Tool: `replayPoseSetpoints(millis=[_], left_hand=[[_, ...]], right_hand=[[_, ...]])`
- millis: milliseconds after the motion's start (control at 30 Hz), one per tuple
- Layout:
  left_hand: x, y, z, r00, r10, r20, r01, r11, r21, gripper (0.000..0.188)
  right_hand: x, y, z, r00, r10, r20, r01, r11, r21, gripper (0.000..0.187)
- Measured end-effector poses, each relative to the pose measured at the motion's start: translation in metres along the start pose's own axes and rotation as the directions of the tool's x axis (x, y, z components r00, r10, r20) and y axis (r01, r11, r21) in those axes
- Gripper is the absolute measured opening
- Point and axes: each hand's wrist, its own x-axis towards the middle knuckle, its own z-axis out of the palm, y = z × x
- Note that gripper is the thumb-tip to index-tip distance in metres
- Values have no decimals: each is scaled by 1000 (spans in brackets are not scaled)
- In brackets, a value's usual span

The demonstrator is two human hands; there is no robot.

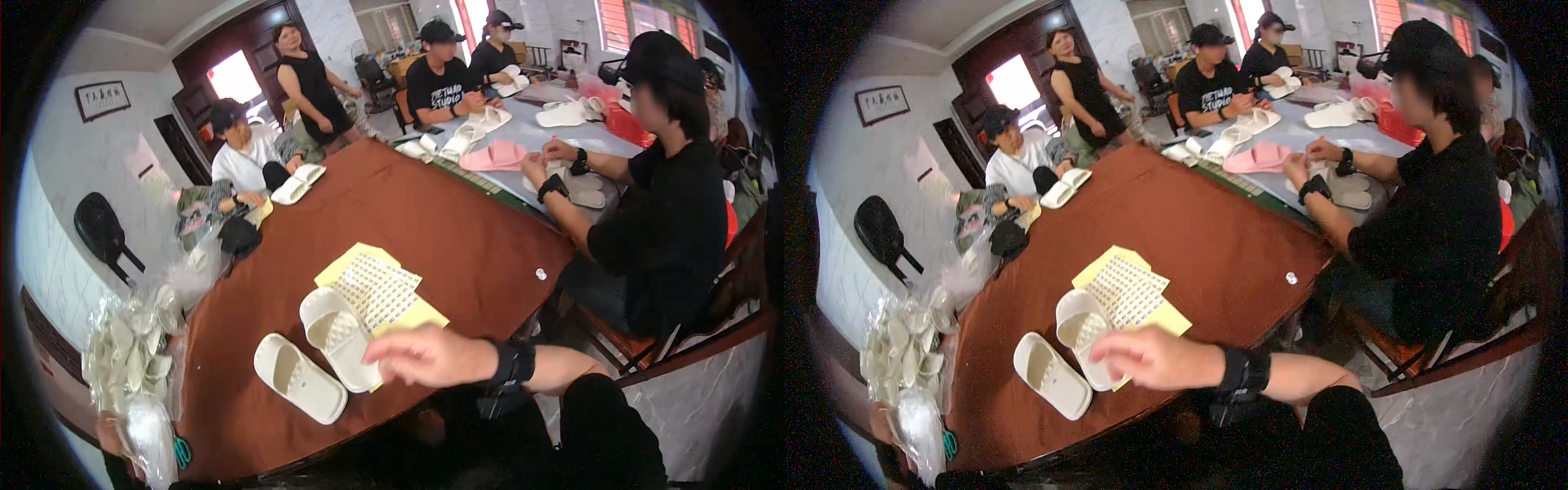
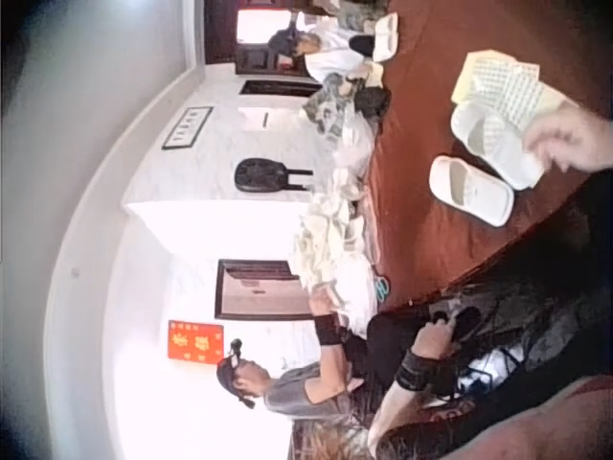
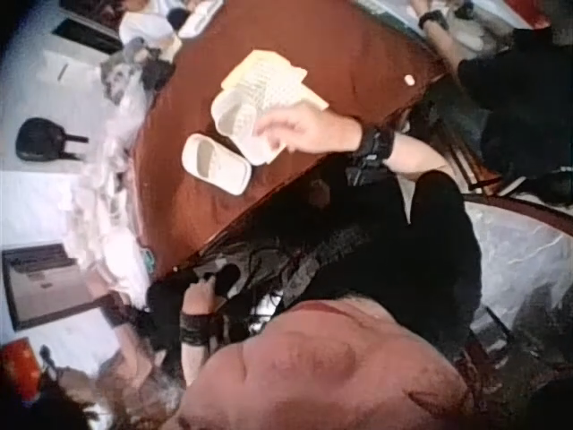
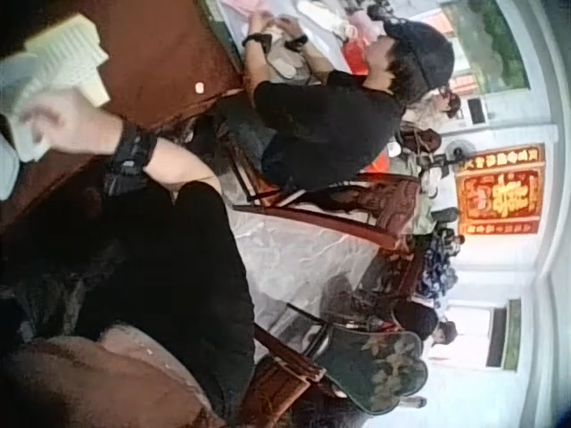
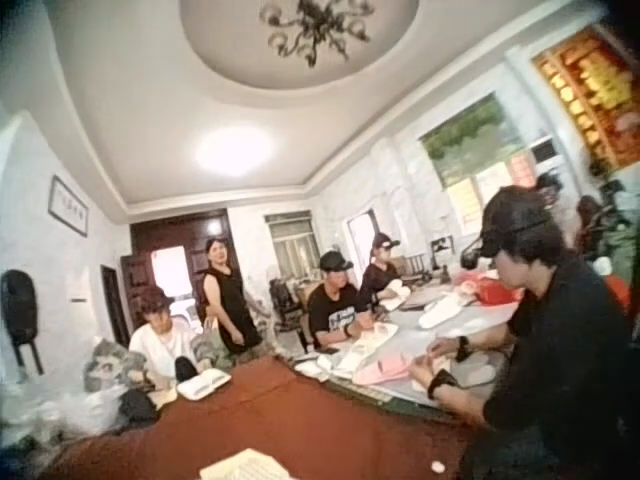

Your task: Applying size labels or stickers to the insoles of white and pink slide-style footwear.

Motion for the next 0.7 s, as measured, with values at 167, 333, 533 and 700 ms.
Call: replayPoseSetpoints(millis=[167, 333, 533, 700], left_hand=[[-9, 39, -79, 871, 294, -394, -165, 930, 328, 52], [-10, 91, -135, 712, 604, -358, -463, 787, 408, 49], [-10, 135, -169, 520, 650, -554, -615, 735, 285, 38], [-17, 146, -199, 327, 877, -352, -531, 479, 699, 31]], right_hand=[[-12, 4, 33, 968, -146, 206, 141, 989, 40, 31], [-23, 6, 61, 895, -298, 331, 326, 945, -31, 64], [-45, -10, 55, 824, -103, 556, -8, 981, 194, 97], [-65, -15, 50, 882, -64, 467, -68, 963, 260, 91]])
